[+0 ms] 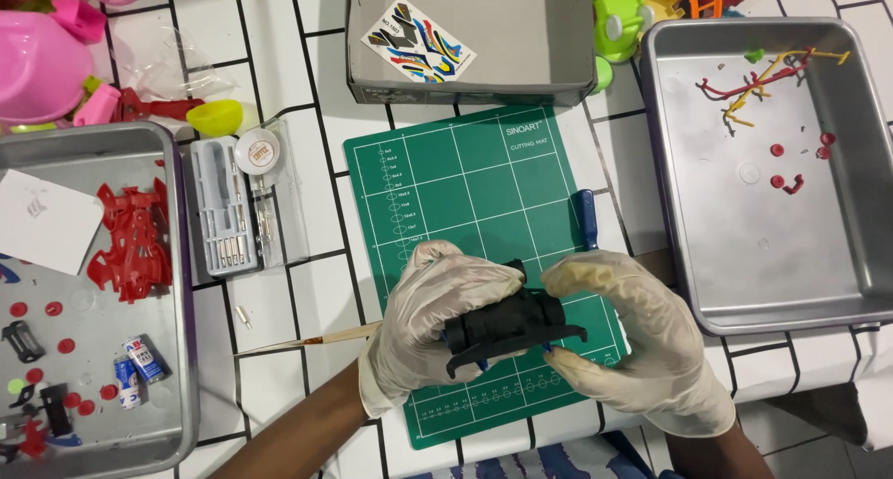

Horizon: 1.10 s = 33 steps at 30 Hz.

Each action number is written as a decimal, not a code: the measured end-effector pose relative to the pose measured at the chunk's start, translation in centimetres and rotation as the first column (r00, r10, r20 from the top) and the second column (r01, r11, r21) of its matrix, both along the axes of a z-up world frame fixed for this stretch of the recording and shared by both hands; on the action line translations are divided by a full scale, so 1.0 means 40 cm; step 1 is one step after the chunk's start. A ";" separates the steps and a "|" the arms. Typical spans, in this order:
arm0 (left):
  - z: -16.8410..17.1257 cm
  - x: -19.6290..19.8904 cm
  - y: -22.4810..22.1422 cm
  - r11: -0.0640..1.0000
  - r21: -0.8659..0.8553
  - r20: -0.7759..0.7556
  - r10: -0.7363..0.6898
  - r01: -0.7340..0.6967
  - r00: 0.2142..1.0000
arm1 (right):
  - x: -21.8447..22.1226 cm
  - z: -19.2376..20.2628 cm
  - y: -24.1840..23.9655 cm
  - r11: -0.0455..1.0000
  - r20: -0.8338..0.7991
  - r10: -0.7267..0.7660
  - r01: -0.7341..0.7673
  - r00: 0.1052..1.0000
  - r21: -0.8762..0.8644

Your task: Assembling a toy car model, including the chassis, motor, and body parts.

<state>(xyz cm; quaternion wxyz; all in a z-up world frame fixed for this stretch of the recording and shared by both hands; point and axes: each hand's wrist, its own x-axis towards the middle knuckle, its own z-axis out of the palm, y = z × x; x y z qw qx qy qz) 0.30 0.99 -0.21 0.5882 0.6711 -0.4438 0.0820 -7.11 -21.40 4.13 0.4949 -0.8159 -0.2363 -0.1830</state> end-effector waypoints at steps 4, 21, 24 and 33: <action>-0.005 0.001 -0.002 1.000 0.020 0.074 -0.006 0.004 0.997 | 0.004 -0.031 -0.017 0.996 0.070 0.084 -0.082 0.994 -0.027; 0.075 0.036 -0.008 0.952 -0.211 0.003 0.226 -0.221 0.974 | -0.046 -0.073 0.002 0.971 -0.155 0.074 -0.037 0.985 0.234; 0.081 0.041 0.030 0.932 0.017 -0.119 0.360 -0.361 0.925 | -0.074 -0.092 0.010 0.972 -0.347 0.079 0.005 0.935 0.236; 0.279 0.062 0.104 0.890 -0.433 -0.634 -0.189 -0.142 0.750 | -0.115 -0.147 -0.018 0.995 -0.607 -0.015 -0.051 0.795 -0.090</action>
